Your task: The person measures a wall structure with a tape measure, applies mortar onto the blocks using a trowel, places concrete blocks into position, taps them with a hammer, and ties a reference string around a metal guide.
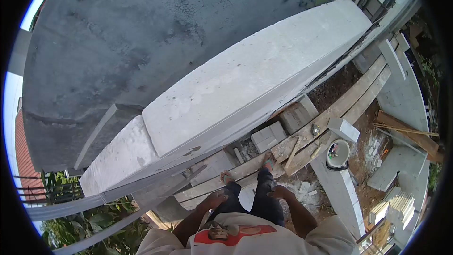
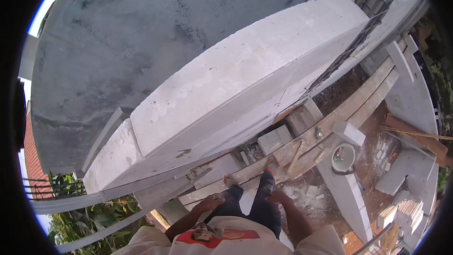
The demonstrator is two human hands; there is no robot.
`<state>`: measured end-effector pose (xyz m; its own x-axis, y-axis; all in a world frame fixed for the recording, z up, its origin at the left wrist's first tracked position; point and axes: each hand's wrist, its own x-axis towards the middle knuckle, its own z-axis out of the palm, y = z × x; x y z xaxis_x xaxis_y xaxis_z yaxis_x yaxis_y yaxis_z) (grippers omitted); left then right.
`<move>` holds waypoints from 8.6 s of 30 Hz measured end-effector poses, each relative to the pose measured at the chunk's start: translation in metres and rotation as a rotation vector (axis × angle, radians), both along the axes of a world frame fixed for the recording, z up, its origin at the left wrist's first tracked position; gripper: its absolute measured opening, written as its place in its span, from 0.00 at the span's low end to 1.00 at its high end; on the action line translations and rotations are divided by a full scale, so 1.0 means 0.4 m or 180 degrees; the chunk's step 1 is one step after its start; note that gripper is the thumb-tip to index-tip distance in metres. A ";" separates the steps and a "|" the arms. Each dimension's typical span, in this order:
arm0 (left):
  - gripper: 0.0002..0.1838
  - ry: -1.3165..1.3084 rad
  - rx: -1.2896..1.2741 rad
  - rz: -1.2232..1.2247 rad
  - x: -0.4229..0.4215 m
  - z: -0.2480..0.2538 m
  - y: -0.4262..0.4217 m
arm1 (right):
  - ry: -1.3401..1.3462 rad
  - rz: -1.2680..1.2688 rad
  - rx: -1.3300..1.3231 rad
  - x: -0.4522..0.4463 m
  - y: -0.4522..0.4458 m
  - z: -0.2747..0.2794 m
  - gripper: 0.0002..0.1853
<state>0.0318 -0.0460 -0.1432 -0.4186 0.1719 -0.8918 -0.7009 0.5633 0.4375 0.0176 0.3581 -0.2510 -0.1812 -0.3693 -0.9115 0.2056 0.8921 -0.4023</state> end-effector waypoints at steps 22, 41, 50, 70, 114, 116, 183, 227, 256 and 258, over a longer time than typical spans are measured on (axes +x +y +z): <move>0.07 0.4942 -0.2058 0.2794 0.105 0.712 -0.548 | 0.1312 -0.0655 -0.2444 -0.215 -1.035 0.954 0.14; 0.27 0.3201 0.1713 0.3372 0.149 0.845 -0.583 | 0.1042 -0.0931 -0.2957 -0.009 -1.148 1.140 0.16; 0.18 0.2655 0.2543 0.3512 0.101 0.840 -0.623 | 0.1432 0.0555 -0.3270 0.011 -1.121 1.098 0.15; 0.12 0.2454 0.2161 0.4130 0.173 0.941 -0.481 | 0.1912 0.0525 -0.3890 -0.107 -1.049 1.121 0.21; 0.07 0.5917 0.0562 0.3128 -0.061 1.545 -0.796 | 0.2409 -0.0232 -0.3046 -0.259 -0.766 1.022 0.29; 0.08 0.5961 0.0518 0.3584 -0.060 1.523 -0.788 | 0.2705 -0.0666 -0.3158 -0.302 -0.697 1.058 0.29; 0.27 0.7444 -0.3307 0.2571 -0.048 1.654 -0.713 | 0.4012 0.0023 -0.5332 -0.321 -1.306 1.608 0.31; 0.03 0.6108 -0.3817 0.1050 -0.167 1.531 -0.359 | 0.0512 -0.0012 -0.5369 -0.466 -1.243 1.879 0.13; 0.24 0.6309 0.1043 0.2290 -0.134 1.610 -0.610 | -0.1033 -0.1262 -0.5886 -0.326 -1.173 2.012 0.21; 0.24 0.6270 0.1214 0.2351 -0.135 1.610 -0.608 | -0.0022 -0.0869 -0.5487 -0.373 -1.217 2.039 0.19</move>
<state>-0.0221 -0.2893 0.5007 -0.5797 -0.3980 0.7110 0.7019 0.1993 0.6838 -0.1317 -0.1288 0.5644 -0.3963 -0.7961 0.4573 0.2697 -0.5771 -0.7708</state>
